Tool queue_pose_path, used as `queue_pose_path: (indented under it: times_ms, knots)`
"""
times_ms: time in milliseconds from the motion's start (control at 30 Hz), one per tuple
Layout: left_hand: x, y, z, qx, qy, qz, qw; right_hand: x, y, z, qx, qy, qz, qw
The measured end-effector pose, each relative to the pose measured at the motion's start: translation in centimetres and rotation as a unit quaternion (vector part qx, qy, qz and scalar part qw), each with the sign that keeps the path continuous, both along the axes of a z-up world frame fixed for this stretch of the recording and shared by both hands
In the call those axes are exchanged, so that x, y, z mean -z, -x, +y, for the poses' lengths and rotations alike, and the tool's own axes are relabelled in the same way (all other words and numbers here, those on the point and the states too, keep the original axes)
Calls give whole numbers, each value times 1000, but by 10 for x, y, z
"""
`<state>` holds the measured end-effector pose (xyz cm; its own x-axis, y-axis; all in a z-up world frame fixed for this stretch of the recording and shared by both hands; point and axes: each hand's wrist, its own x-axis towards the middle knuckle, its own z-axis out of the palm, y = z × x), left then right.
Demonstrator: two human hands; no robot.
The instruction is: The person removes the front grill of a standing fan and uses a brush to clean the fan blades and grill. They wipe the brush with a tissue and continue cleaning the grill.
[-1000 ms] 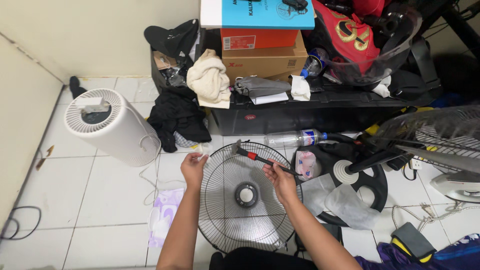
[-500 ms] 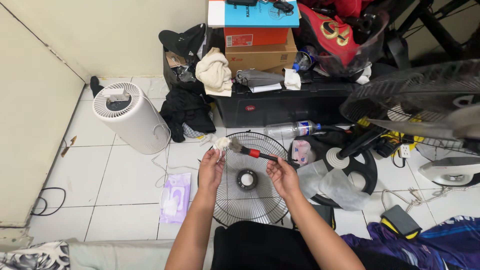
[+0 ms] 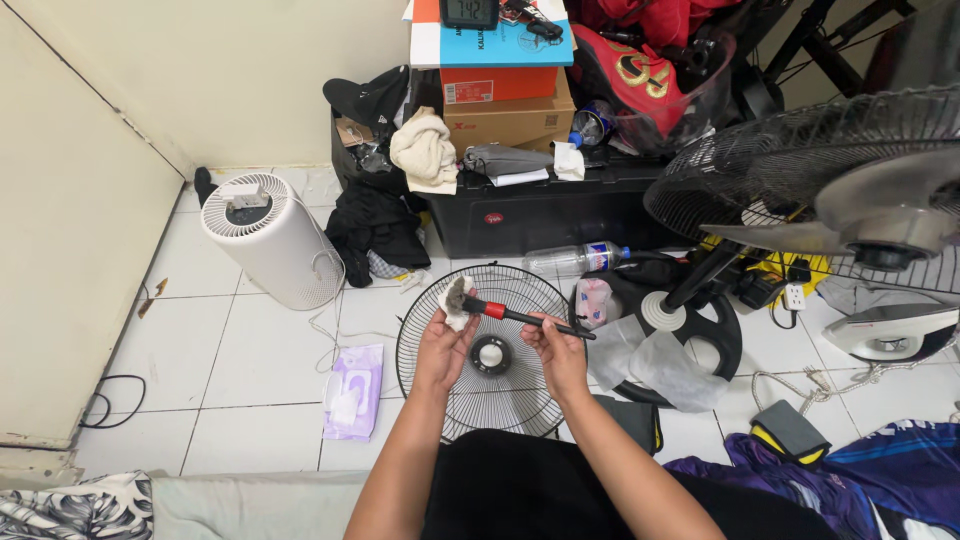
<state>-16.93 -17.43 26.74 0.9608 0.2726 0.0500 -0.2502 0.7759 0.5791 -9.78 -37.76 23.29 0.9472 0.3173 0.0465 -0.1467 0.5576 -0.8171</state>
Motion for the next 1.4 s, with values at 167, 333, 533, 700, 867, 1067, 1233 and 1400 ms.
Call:
queue_pose_path:
  times_ms: [167,333,533,700,867,1067,1233,1400]
  knots:
    - [-8,6,-5,-81,-149,24,985,-13,11,-2,53,88,-79,992]
    - [3,2,-5,-158,-224,59,960,-47,36,-2,73,184,-218,956]
    - [38,-6,8,-209,-286,112,929,-102,54,-10,60,303,-368,877]
    - [49,-6,22,-196,-300,140,923,-123,43,-19,-5,315,-390,865]
    - [48,-3,35,-167,-342,139,914,-120,23,-24,1,296,-369,881]
    - [49,0,33,-150,-360,162,906,-115,10,-33,-57,258,-374,889]
    - [57,-1,26,-63,-173,94,978,-98,-6,-39,-120,204,-303,923]
    - [66,-4,23,-49,-111,68,990,-46,-23,-39,-121,128,-153,972]
